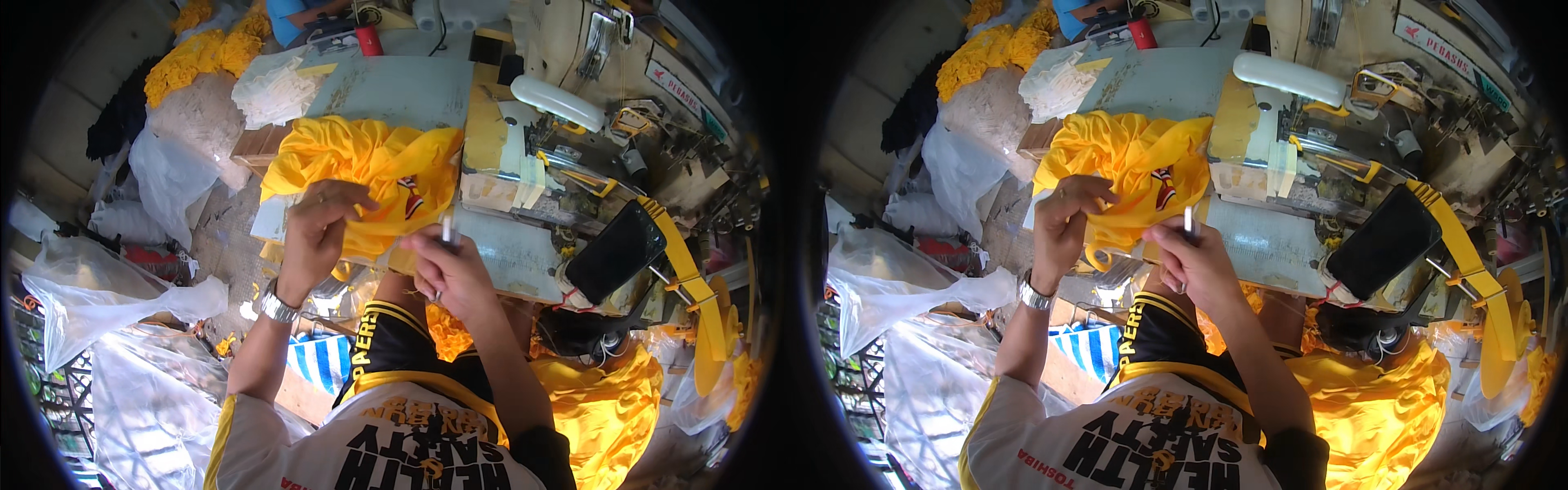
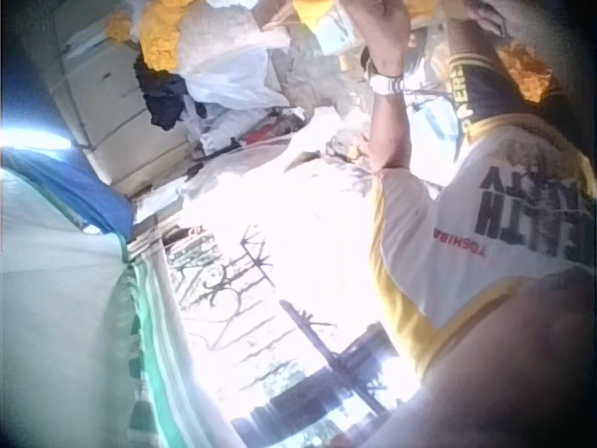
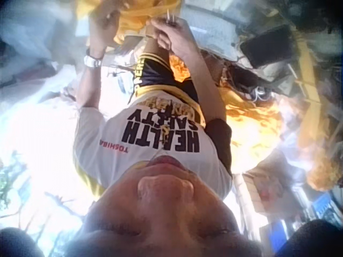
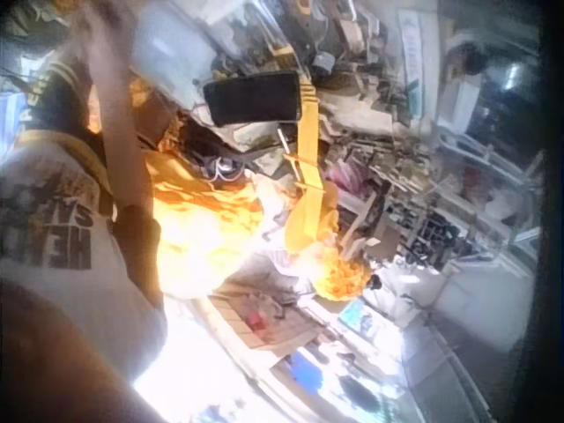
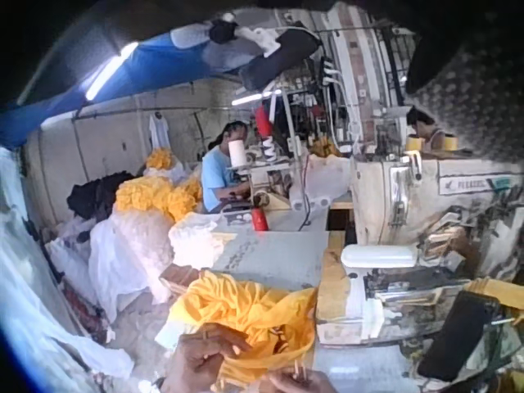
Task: The person prepares yellow t-shirts for sewing by trimming excess fabric and thread with a small blade, then positions the garment under an industrial sewing machine foot.
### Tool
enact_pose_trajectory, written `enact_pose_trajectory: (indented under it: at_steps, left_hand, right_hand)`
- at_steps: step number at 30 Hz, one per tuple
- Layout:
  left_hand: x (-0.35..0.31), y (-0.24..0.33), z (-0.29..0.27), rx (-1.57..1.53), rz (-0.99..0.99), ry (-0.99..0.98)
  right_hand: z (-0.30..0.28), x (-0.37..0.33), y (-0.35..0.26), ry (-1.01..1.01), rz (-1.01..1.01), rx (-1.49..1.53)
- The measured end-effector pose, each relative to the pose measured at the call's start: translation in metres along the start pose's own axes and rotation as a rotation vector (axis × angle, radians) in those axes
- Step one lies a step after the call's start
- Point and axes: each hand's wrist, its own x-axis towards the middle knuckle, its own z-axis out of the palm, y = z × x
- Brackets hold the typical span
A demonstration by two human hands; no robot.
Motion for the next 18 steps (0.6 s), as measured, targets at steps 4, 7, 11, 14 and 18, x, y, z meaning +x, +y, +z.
enact_pose_trajectory:
  at_steps: [4,7,11,14,18]
  left_hand:
    - [-0.052,-0.049,-0.036,0.257,-0.177,0.106]
    - [-0.079,-0.080,-0.048,0.424,-0.336,0.171]
    - [-0.081,-0.081,-0.045,0.297,-0.471,0.143]
    - [-0.060,-0.030,-0.031,0.565,-0.266,0.244]
    - [-0.040,0.035,0.000,0.468,0.022,-0.193]
  right_hand:
    - [-0.062,-0.112,-0.048,0.020,-0.356,0.599]
    - [-0.151,-0.295,-0.120,0.599,-0.882,0.244]
    - [-0.181,-0.403,-0.151,1.673,-0.960,-0.535]
    - [-0.129,-0.294,-0.126,1.308,-0.644,-0.610]
    - [-0.015,-0.095,-0.037,0.299,-0.129,-0.714]
